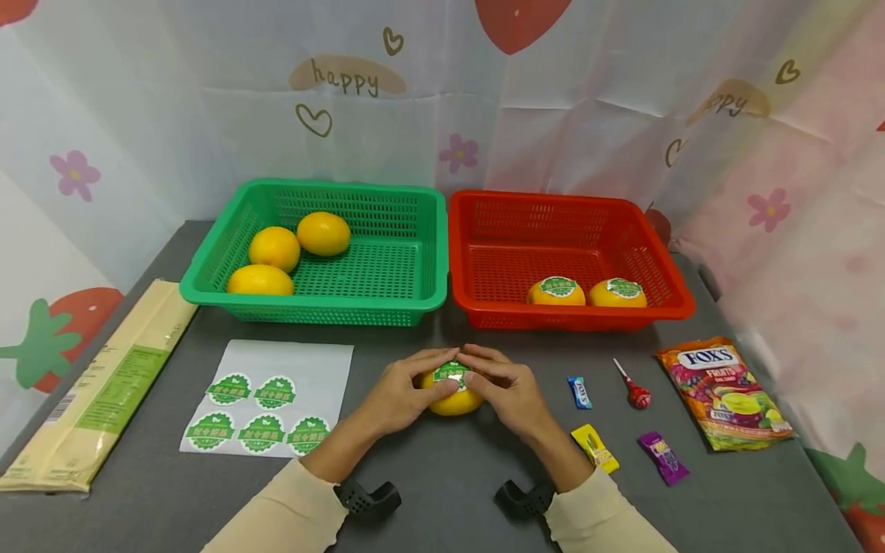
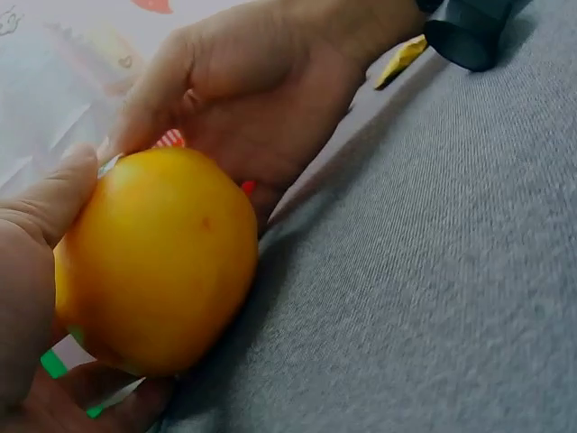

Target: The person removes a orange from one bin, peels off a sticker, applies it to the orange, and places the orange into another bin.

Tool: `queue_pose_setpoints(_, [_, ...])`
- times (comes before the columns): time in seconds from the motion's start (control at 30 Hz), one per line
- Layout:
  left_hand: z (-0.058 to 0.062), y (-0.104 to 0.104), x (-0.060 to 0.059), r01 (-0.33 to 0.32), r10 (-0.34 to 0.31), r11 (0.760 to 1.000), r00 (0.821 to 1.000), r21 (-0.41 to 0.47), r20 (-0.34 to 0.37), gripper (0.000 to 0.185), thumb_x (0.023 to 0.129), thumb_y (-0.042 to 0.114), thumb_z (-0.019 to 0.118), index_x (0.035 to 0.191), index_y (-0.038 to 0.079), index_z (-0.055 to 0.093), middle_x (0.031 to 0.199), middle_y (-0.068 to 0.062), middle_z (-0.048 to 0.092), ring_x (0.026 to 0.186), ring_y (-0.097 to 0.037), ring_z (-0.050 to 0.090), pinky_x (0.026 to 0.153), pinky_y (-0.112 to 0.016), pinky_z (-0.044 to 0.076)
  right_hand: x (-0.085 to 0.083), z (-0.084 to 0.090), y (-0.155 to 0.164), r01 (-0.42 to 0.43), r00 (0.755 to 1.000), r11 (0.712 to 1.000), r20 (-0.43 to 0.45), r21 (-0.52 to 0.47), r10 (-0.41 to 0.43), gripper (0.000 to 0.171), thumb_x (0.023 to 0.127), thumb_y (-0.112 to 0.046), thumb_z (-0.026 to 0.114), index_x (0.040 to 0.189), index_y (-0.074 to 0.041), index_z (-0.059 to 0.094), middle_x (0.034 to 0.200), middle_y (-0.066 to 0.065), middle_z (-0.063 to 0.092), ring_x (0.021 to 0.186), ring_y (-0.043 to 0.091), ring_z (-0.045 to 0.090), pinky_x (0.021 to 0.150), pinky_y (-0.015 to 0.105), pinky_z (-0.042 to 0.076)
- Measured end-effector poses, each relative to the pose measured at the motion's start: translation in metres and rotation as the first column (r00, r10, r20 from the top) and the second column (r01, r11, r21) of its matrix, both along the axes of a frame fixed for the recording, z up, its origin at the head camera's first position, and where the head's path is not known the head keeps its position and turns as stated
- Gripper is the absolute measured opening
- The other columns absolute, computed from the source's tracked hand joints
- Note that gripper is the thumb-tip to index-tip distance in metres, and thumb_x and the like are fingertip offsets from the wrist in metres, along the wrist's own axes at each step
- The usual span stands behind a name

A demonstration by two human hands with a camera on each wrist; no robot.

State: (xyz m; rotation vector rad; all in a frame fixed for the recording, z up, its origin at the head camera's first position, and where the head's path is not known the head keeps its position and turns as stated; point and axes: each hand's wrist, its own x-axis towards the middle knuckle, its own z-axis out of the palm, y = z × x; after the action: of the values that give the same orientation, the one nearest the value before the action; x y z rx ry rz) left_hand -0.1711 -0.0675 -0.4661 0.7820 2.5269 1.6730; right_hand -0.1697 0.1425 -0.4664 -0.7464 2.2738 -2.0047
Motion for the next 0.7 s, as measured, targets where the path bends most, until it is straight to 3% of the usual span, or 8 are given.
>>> queue_pose_setpoints(0.13, [0.003,-0.001,-0.003,0.003,-0.002,1.0,0.999,-0.015,0.037,0.051,0.088,0.033,0.072,0.135,0.016,0.06,0.135,0.002,0.055,0.122,-0.02,0.05,0.099,-0.041,0.04,-0.001,0.014,0.006,0.071,0.997,0.992,0.004,0.106,-0.072,0.027,0.094,-0.01,0.063,0.12,-0.005,0.069,0.132,0.016,0.055,0.124,0.027,0.049,0.098,0.036,0.042])
queue_pose_setpoints(0.23, [0.004,-0.003,-0.004,0.0,0.0,1.0,0.998,-0.004,0.065,0.05,0.087,0.032,0.074,0.133,0.016,0.062,0.132,0.0,0.056,0.114,-0.019,0.054,0.093,-0.038,0.044,0.005,0.043,0.014,0.169,0.985,0.962,-0.066,0.213,-0.159,0.026,0.093,-0.008,0.064,0.117,-0.003,0.07,0.127,0.015,0.059,0.114,0.027,0.056,0.091,0.042,0.047])
queue_pose_setpoints(0.37, [0.004,-0.005,-0.003,-0.009,0.008,1.0,0.996,0.009,0.09,0.049,0.085,0.029,0.076,0.131,0.015,0.063,0.13,-0.002,0.058,0.104,-0.019,0.056,0.086,-0.035,0.048,0.004,0.079,0.043,0.274,0.953,0.928,-0.204,0.253,-0.226,0.028,0.09,-0.004,0.066,0.118,0.0,0.069,0.121,0.011,0.062,0.096,0.022,0.061,0.077,0.034,0.052])
queue_pose_setpoints(0.43, [0.005,-0.005,-0.004,-0.018,0.017,1.0,0.995,0.007,0.097,0.049,0.085,0.029,0.076,0.13,0.016,0.064,0.13,-0.002,0.058,0.102,-0.019,0.056,0.085,-0.035,0.048,-0.003,0.089,0.063,0.308,0.934,0.917,-0.266,0.254,-0.239,0.028,0.09,-0.006,0.068,0.118,-0.003,0.07,0.121,0.008,0.062,0.092,0.017,0.061,0.072,0.027,0.051])
queue_pose_setpoints(0.53, [0.005,-0.003,-0.005,-0.028,0.027,1.0,0.994,0.006,0.107,0.049,0.084,0.029,0.077,0.13,0.018,0.064,0.129,-0.001,0.058,0.102,-0.019,0.056,0.085,-0.036,0.047,-0.008,0.112,0.092,0.357,0.912,0.891,-0.312,0.28,-0.267,0.029,0.091,-0.006,0.067,0.119,-0.004,0.069,0.122,0.007,0.06,0.093,0.013,0.058,0.072,0.022,0.05])
queue_pose_setpoints(0.7, [0.004,-0.002,-0.004,-0.021,0.02,1.0,0.994,0.013,0.109,0.049,0.084,0.03,0.077,0.13,0.017,0.064,0.129,-0.002,0.058,0.101,-0.018,0.057,0.085,-0.037,0.048,-0.02,0.134,0.133,0.463,0.871,0.816,-0.348,0.346,-0.346,0.031,0.092,-0.013,0.066,0.122,-0.005,0.068,0.124,0.005,0.057,0.095,0.012,0.054,0.077,0.016,0.045])
